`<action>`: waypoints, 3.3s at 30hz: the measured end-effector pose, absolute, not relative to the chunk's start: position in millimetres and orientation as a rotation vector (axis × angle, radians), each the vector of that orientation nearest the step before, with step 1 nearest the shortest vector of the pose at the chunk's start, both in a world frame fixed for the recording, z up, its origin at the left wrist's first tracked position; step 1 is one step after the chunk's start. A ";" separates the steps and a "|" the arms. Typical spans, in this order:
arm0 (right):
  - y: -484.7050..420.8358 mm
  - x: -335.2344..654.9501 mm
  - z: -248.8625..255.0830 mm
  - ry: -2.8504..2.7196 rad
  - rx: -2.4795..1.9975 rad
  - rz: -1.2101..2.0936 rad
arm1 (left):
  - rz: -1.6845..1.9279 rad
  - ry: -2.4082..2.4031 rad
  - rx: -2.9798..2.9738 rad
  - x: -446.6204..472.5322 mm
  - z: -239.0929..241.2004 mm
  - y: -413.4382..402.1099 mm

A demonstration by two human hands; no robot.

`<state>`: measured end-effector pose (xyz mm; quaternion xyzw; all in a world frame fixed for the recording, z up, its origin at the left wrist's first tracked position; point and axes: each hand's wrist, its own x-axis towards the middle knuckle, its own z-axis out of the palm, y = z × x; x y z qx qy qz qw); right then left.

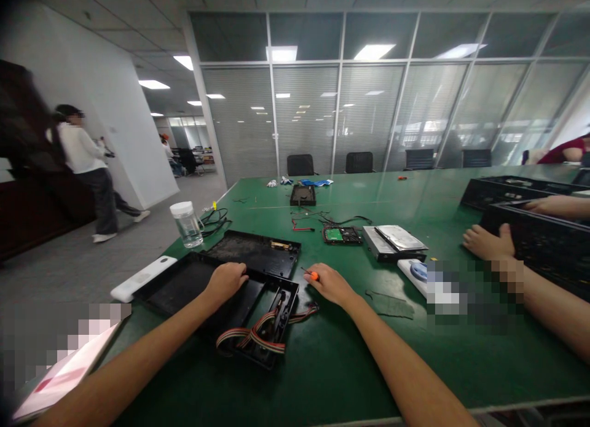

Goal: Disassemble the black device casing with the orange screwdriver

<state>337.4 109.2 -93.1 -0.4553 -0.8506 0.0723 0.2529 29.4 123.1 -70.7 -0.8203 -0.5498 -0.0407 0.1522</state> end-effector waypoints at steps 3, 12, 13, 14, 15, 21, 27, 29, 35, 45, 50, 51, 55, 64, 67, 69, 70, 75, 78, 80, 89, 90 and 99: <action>104.7 330.8 -90.4 -2.339 -1.394 0.168 | -0.104 -1.645 -2.338 31.4 -73.2 124.0; 84.7 299.0 -85.5 -2.456 -1.497 0.257 | -0.036 -1.658 -2.337 35.4 -75.5 130.4; 84.7 298.8 -85.3 -2.449 -1.505 0.264 | -0.018 -1.635 -2.346 35.7 -74.6 129.4; 84.9 299.0 -85.2 -2.441 -1.513 0.264 | 0.001 -1.617 -2.354 36.2 -73.6 128.2; 85.3 299.5 -85.2 -2.435 -1.521 0.254 | 0.019 -1.605 -2.358 36.8 -72.7 126.9; 85.4 299.0 -84.8 -2.471 -1.560 0.187 | 0.039 -1.640 -2.330 43.7 -71.5 126.6; 84.4 300.0 -84.3 -2.501 -1.580 0.130 | 0.002 -1.593 -2.368 37.1 -70.1 128.4; 84.9 301.4 -83.7 -2.484 -1.594 0.125 | -0.037 -1.453 -2.487 32.8 -69.0 125.1; 85.9 302.0 -82.9 -2.432 -1.660 0.122 | -0.047 -1.361 -2.668 23.9 -63.1 119.3; 86.7 303.9 -85.1 -2.448 -1.638 0.078 | -0.013 -1.083 -2.926 14.8 -62.0 134.9; 85.7 303.6 -84.1 -2.474 -1.619 0.073 | 0.064 -1.050 -2.855 17.6 -61.6 134.2; 85.3 303.4 -83.7 -2.485 -1.622 0.084 | 0.060 -1.031 -2.855 20.7 -59.1 132.7; 85.1 304.3 -80.4 -2.475 -1.644 0.084 | -0.076 -0.877 -2.919 46.2 -48.8 126.1; 91.9 320.5 -72.6 -2.344 -1.697 -0.020 | -0.364 -0.707 -3.114 90.3 -73.2 136.0; 93.4 322.9 -71.6 -2.335 -1.699 -0.050 | -0.409 -0.733 -3.116 88.4 -79.5 136.0; 93.9 323.2 -70.7 -2.334 -1.698 -0.059 | -0.388 -0.738 -3.091 87.6 -79.8 134.5; 94.0 323.2 -70.0 -2.331 -1.700 -0.058 | -0.372 -0.733 -3.080 87.5 -79.3 133.9; 93.5 324.2 -66.0 -2.280 -1.696 0.003 | -0.369 -0.686 -3.079 87.2 -78.3 132.4; 93.1 324.8 -65.8 -2.263 -1.674 0.036 | -0.386 -0.712 -3.076 86.3 -80.3 131.2; 93.2 325.0 -66.8 -2.262 -1.665 0.030 | -0.383 -0.748 -3.064 85.7 -81.1 130.2; 95.7 329.6 -68.5 -2.198 -1.609 0.100 | -0.370 -0.740 -3.082 83.0 -80.7 130.1; 96.2 330.3 -69.0 -2.185 -1.608 0.111 | -0.367 -0.735 -3.080 82.7 -81.6 130.3; 104.0 337.0 -75.0 -1.980 -1.398 0.420 | -0.456 -0.732 -3.077 82.0 -81.2 131.1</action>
